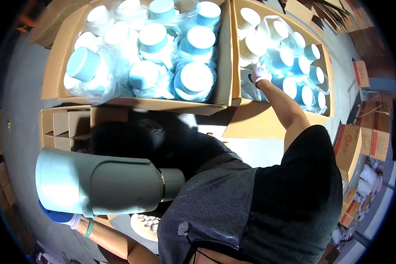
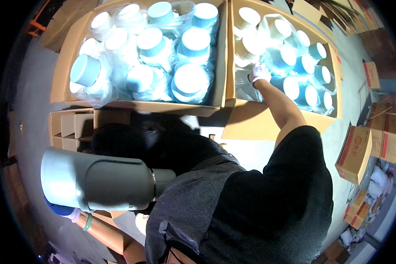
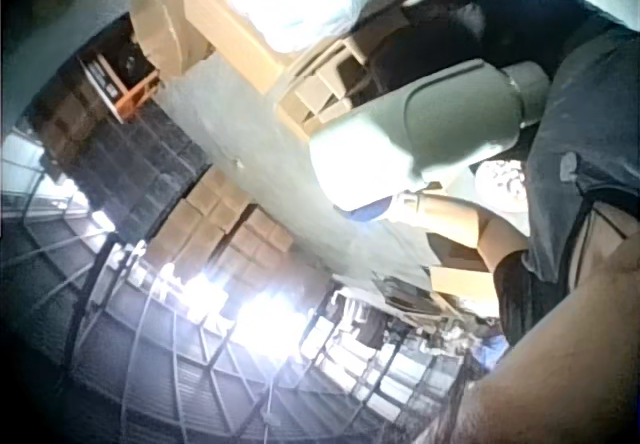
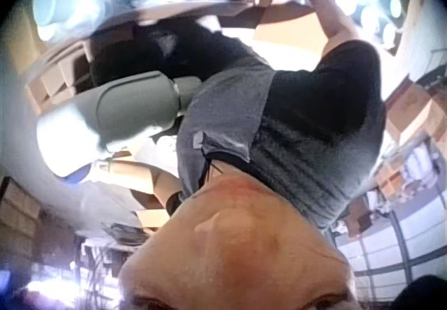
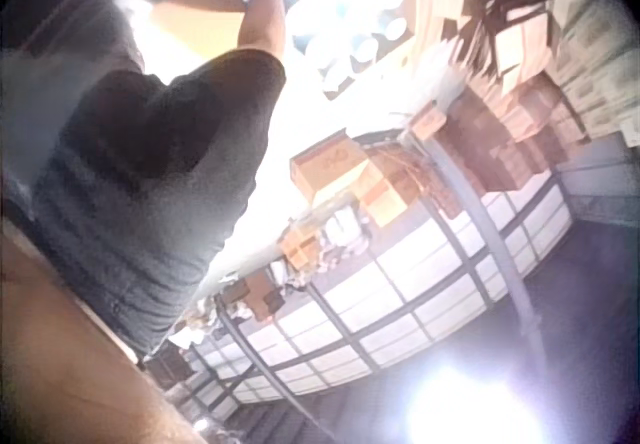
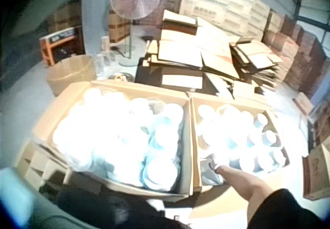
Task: The person places circular lids and other components onto large containers, wraps the containers in plastic bags, and places them into cardboard boxes.
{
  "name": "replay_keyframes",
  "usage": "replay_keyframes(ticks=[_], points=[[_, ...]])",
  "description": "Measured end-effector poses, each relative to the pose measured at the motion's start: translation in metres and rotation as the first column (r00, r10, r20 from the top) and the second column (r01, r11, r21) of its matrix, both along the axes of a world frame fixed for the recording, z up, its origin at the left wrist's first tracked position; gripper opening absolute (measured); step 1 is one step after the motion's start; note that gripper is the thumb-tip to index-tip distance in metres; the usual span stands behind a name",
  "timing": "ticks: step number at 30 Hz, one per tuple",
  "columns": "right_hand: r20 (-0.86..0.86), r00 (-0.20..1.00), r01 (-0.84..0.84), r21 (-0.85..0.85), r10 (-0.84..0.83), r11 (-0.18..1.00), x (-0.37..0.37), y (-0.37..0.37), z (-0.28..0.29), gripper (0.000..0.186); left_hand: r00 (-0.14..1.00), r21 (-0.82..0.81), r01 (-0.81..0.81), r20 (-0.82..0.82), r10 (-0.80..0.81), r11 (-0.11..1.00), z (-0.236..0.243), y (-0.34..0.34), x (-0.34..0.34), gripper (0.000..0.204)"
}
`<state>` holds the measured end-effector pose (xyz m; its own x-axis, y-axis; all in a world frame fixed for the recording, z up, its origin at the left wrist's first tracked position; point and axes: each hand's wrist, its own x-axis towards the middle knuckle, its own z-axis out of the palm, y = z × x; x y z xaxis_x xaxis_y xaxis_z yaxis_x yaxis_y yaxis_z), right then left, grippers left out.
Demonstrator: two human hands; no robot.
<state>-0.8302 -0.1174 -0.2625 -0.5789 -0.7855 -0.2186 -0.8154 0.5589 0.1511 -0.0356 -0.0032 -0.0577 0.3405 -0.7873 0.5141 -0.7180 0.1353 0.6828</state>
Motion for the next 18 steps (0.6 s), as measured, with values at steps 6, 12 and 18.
replay_keyframes(ticks=[6,12,18], points=[[0.203,0.883,-0.458,0.572,0.424,0.68,-0.133,0.03,-0.119,0.03,0.99,-0.036,-0.025,-0.136,0.02,0.999,-0.018,0.018,0.035,0.046],[0.621,0.758,-0.169,0.485,-0.202,0.858,-0.111,0.038,-0.111,0.022,0.988,-0.007,-0.06,-0.141,0.058,0.998,-0.007,0.008,0.001,0.045],[0.941,0.312,-0.132,-0.096,0.134,0.987,-0.132,0.032,-0.035,0.031,0.987,-0.009,-0.001,-0.163,0.0,1.0,-0.011,0.017,0.018,0.049]])
